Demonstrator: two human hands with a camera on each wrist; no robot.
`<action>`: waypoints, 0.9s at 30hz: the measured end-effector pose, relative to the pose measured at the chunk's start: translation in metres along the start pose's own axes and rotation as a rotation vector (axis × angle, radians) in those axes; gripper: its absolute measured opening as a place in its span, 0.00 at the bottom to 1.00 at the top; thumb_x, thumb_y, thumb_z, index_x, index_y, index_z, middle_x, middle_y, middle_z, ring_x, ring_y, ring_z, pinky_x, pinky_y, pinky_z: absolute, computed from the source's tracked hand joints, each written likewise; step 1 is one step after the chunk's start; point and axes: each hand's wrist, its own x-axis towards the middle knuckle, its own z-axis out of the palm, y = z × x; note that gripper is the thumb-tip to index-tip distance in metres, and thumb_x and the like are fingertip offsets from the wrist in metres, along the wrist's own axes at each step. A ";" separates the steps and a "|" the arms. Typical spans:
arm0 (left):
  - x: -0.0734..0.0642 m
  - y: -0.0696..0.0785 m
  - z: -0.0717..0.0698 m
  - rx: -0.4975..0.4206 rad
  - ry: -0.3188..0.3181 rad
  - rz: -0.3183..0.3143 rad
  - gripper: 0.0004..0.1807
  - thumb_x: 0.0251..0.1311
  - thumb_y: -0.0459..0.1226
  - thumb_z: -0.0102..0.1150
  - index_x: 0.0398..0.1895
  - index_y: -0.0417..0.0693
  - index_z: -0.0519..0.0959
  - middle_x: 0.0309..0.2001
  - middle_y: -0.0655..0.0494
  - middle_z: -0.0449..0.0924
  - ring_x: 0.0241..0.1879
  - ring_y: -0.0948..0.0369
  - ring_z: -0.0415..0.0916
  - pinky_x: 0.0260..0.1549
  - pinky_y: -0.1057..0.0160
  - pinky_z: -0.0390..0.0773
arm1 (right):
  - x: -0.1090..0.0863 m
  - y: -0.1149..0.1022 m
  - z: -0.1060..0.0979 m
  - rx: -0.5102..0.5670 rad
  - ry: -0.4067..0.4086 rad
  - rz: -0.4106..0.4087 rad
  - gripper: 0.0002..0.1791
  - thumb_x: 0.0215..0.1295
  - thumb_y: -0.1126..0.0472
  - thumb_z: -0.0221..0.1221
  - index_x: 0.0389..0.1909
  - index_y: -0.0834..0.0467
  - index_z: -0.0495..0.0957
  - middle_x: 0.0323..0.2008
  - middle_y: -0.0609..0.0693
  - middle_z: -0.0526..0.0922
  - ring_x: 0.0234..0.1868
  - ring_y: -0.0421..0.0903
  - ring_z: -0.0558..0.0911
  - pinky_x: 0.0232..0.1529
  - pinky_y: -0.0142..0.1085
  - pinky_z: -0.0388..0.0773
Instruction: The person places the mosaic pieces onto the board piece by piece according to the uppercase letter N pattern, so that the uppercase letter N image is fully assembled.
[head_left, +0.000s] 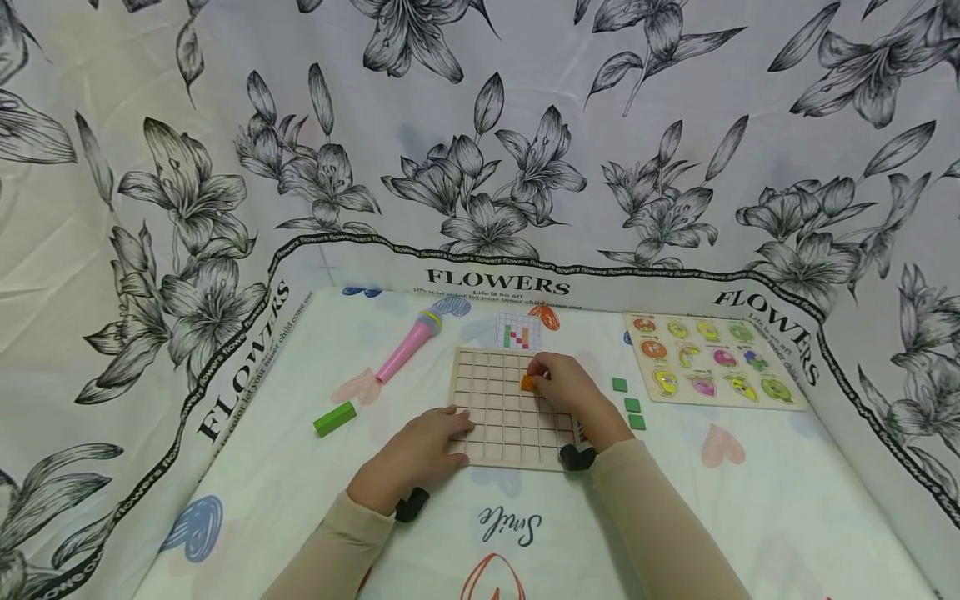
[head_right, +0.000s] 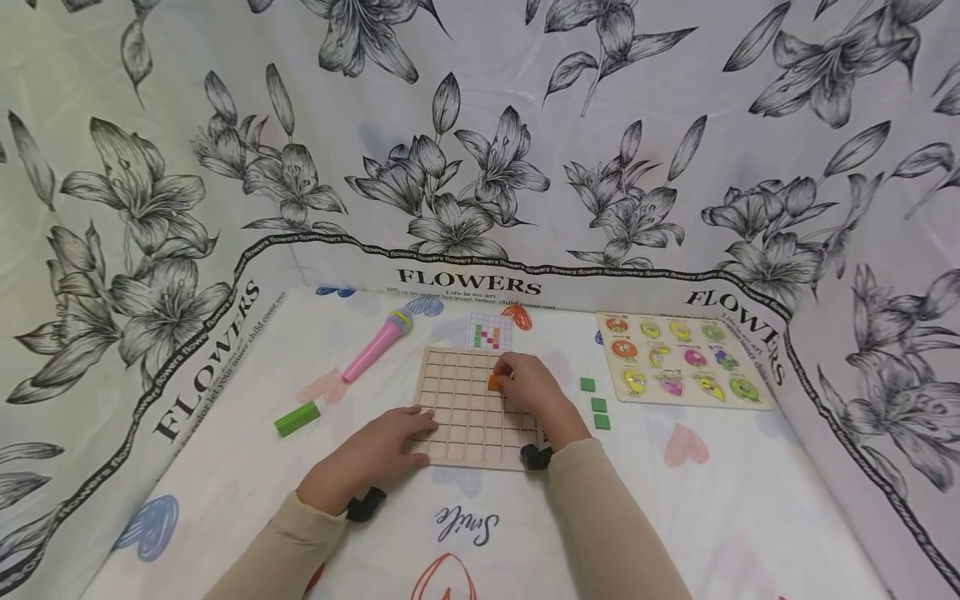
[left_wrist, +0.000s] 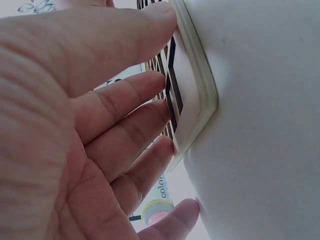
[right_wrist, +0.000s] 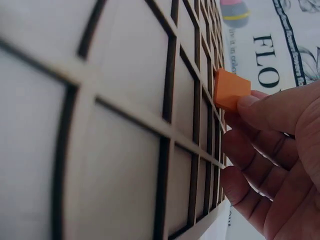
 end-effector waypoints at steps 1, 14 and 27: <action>0.000 0.000 0.000 0.000 0.002 0.002 0.27 0.66 0.37 0.76 0.69 0.43 0.84 0.75 0.46 0.78 0.80 0.44 0.68 0.77 0.40 0.70 | 0.000 0.000 0.000 0.001 0.000 0.005 0.02 0.79 0.61 0.63 0.45 0.53 0.84 0.44 0.49 0.86 0.43 0.49 0.79 0.52 0.46 0.80; 0.000 -0.001 0.002 -0.011 0.002 -0.017 0.28 0.66 0.37 0.76 0.69 0.44 0.84 0.75 0.46 0.78 0.81 0.45 0.68 0.77 0.39 0.70 | -0.003 0.004 0.004 0.018 -0.039 -0.009 0.03 0.79 0.60 0.65 0.44 0.52 0.87 0.43 0.48 0.85 0.42 0.47 0.79 0.48 0.44 0.81; 0.002 0.001 0.004 -0.001 0.005 -0.044 0.28 0.65 0.38 0.77 0.69 0.45 0.84 0.75 0.47 0.78 0.81 0.45 0.67 0.77 0.41 0.71 | -0.001 0.004 0.004 -0.021 -0.036 -0.008 0.04 0.77 0.60 0.67 0.45 0.54 0.89 0.45 0.48 0.85 0.44 0.47 0.80 0.53 0.47 0.83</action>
